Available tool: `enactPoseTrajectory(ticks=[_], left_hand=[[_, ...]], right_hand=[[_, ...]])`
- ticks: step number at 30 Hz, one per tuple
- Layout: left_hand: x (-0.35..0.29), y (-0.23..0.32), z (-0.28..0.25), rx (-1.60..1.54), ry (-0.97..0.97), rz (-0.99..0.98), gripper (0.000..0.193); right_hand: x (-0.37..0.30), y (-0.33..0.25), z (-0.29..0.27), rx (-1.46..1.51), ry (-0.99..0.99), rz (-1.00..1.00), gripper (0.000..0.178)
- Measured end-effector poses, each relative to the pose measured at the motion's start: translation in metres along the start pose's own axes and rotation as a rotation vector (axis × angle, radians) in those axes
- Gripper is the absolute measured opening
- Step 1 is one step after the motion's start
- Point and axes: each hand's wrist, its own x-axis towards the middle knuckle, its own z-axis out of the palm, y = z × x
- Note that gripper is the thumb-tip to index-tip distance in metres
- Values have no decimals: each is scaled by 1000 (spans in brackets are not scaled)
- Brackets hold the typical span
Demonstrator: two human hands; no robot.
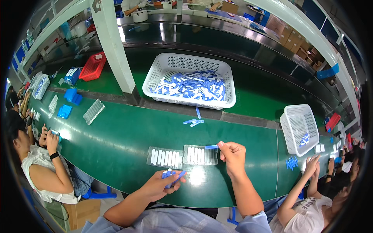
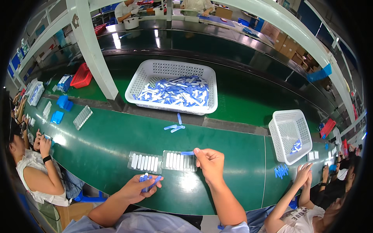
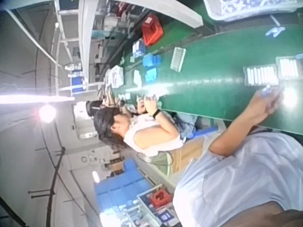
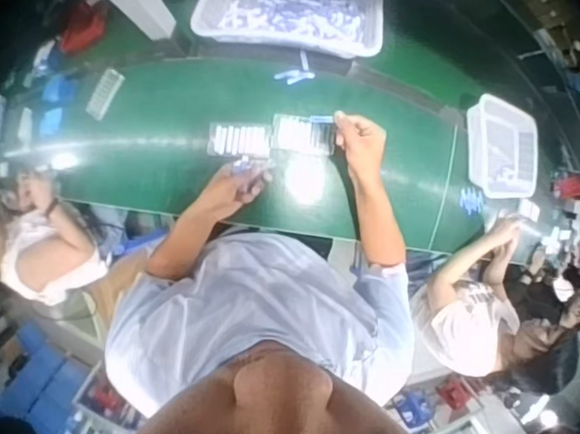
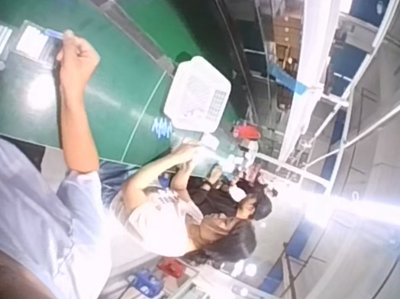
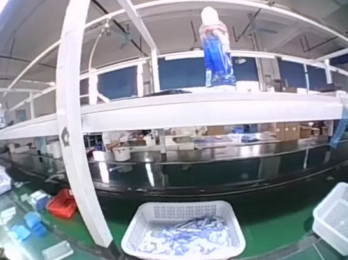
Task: The person packs small plastic components by inserting them one by one into the slots of clear plastic trays by hand.
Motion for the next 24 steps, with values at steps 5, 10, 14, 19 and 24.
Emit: enactPoseTrajectory(ticks=[5, 10, 14, 19, 24], left_hand=[[1, -2, -1, 14, -6, -21, 31], [0, -9, -4, 42, -71, -129, 34], [0, -8, -2, 66, -57, -116, 34], [5, -4, 8, 59, -29, -97, 33], [6, -3, 13, 69, -68, -42, 30]], right_hand=[[0, -3, 1, 10, -4, -6, 18], [9, -2, -8, -85, -37, -27, 15], [10, -10, -14, -152, -197, 75, 15], [-28, -11, 10, -174, -691, 130, 13], [-35, -13, 33, -666, -572, -663, 11]])
